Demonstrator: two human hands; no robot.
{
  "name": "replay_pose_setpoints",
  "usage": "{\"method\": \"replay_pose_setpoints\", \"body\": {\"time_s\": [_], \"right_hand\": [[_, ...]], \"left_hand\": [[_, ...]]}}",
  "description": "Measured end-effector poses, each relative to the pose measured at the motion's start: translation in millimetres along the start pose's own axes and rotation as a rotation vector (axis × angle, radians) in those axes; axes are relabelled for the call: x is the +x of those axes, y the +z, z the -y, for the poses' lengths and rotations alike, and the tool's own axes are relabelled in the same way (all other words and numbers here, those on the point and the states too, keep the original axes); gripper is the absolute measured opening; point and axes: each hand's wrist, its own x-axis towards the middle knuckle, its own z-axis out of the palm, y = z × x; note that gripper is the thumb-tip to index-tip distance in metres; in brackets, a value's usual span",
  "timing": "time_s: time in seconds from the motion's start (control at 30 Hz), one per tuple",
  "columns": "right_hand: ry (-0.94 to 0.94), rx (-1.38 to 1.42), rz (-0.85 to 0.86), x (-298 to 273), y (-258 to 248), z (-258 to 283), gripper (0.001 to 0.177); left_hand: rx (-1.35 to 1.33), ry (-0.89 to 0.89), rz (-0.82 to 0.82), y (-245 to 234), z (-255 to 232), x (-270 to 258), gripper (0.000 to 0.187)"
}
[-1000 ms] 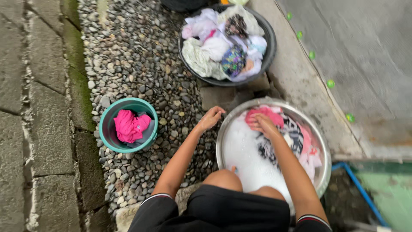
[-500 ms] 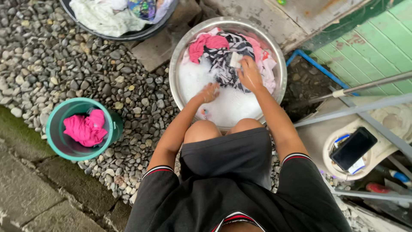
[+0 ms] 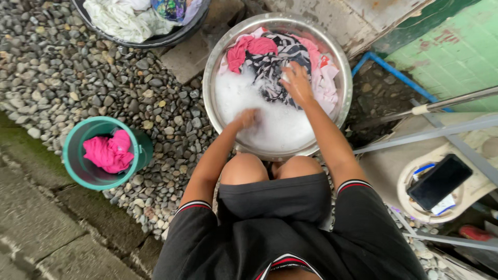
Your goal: The person washes clothes in a basin filled with soapy water by hand, scrubbing and rinsing various garments.
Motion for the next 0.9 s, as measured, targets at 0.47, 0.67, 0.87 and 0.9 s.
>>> {"method": "replay_pose_setpoints", "body": {"time_s": [0.47,0.67,0.87,0.9], "right_hand": [[0.257,0.241,0.175,-153.3,-0.1,49.1,0.029],[0.354,0.032,0.470,-163.4,70.7,16.1,0.032],[0.331,-0.013,0.662,-163.3,84.0,-1.8,0.035],[0.318,-0.005,0.665,-156.5,78.3,3.6,0.036]], "left_hand": [[-0.736,0.454,-0.256,-35.1,-20.5,-26.7,0.053],[0.273,0.030,0.164,-22.8,-54.0,-57.2,0.064],[0.333,-0.026,0.307,13.7,-38.7,-39.7,0.058],[0.340,-0.037,0.340,17.7,-28.1,-33.3,0.056]]}}
